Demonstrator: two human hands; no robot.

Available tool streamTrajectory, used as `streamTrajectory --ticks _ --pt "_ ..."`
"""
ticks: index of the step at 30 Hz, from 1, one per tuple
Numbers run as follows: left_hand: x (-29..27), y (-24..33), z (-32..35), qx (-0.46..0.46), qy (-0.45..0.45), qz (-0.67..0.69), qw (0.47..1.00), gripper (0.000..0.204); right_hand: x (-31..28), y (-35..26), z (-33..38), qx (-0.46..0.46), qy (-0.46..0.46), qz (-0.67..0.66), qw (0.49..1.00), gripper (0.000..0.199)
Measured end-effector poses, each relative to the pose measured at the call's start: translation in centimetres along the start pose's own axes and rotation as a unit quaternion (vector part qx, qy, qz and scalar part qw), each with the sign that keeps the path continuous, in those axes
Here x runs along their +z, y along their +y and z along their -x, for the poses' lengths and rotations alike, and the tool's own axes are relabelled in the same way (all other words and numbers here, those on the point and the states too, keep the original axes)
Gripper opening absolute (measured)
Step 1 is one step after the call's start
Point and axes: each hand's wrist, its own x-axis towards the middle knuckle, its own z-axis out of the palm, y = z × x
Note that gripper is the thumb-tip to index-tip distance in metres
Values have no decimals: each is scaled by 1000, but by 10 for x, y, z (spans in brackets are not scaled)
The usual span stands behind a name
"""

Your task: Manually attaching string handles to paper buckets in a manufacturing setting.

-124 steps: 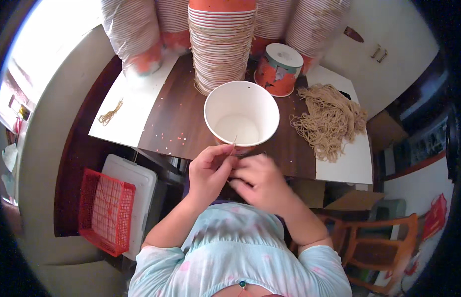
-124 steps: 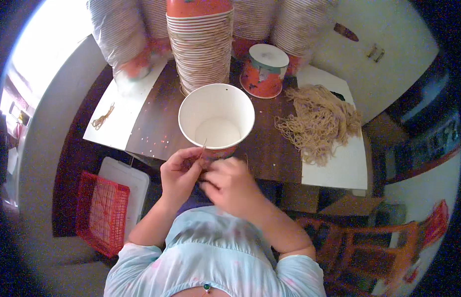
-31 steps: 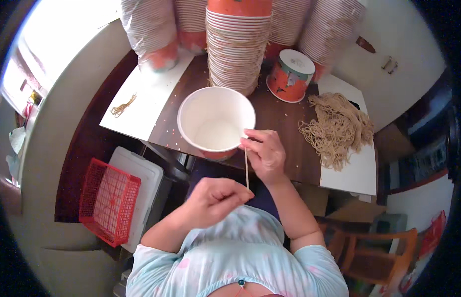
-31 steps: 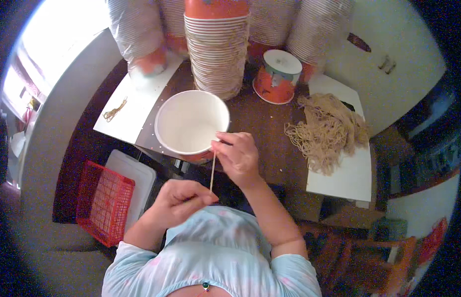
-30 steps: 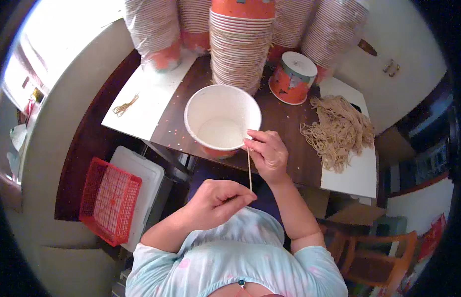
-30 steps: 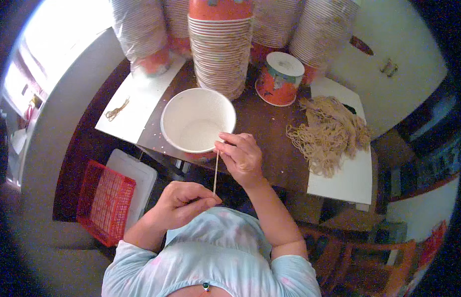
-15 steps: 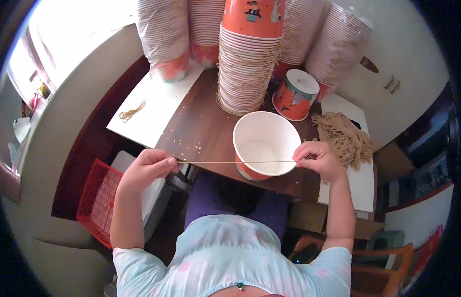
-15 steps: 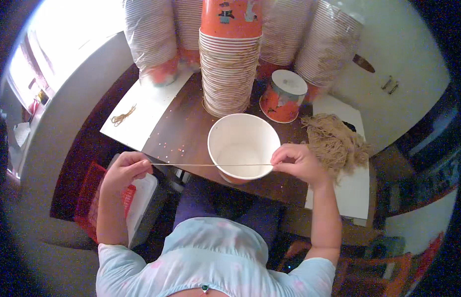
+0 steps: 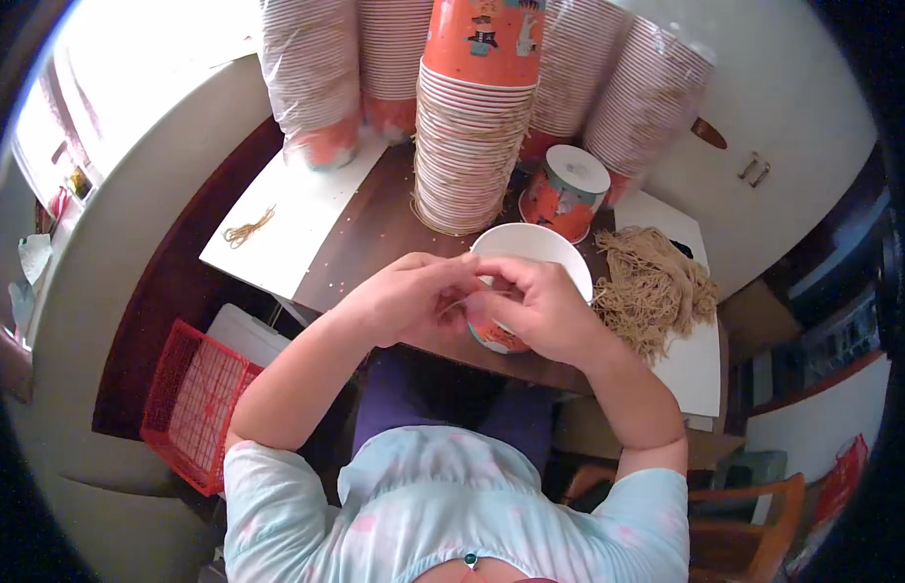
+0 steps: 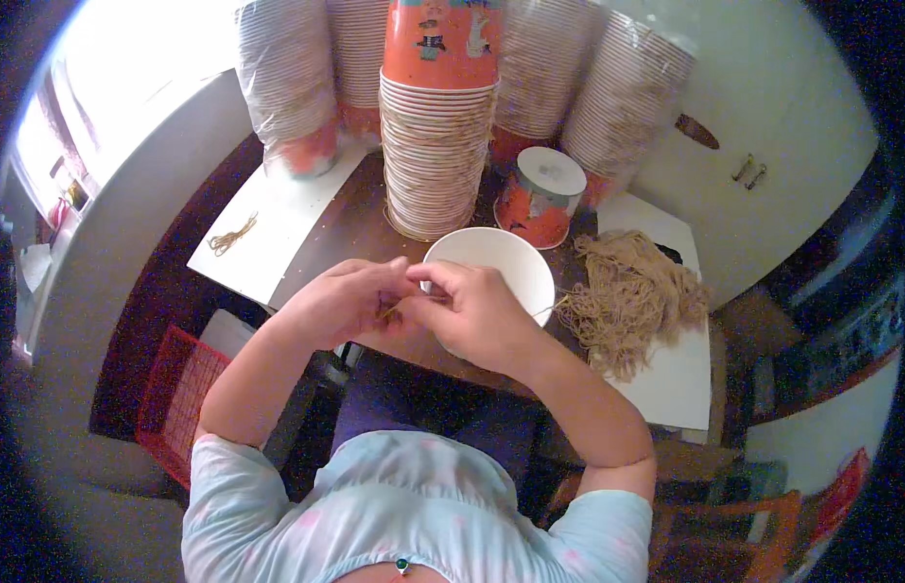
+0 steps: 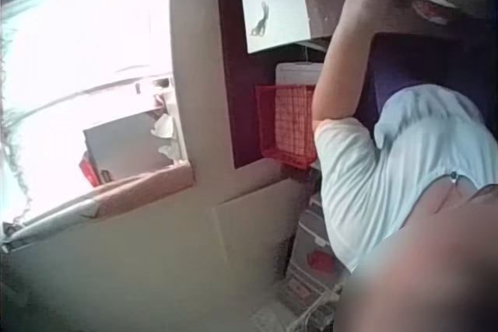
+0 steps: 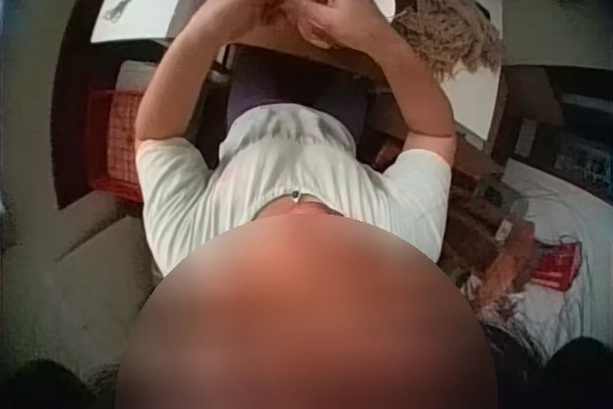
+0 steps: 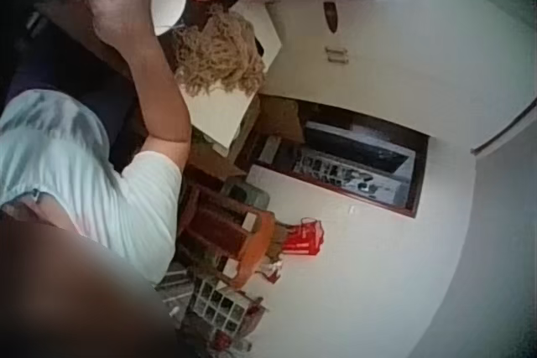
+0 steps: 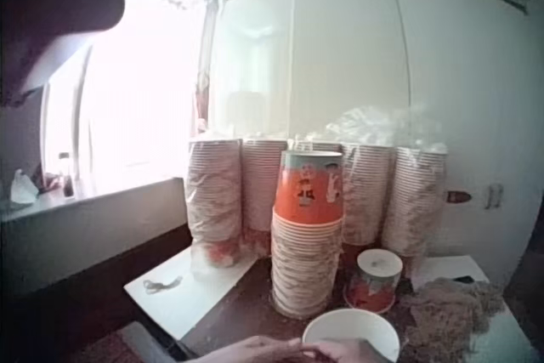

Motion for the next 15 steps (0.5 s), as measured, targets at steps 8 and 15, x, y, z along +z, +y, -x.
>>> streamTrajectory --ticks 8,15 --pt "-12 -19 16 -131 -12 152 980 32 -8 18 6 -52 91 126 986 7" --pt "-3 -19 18 -16 10 -28 999 21 -12 25 10 -92 29 228 969 27"
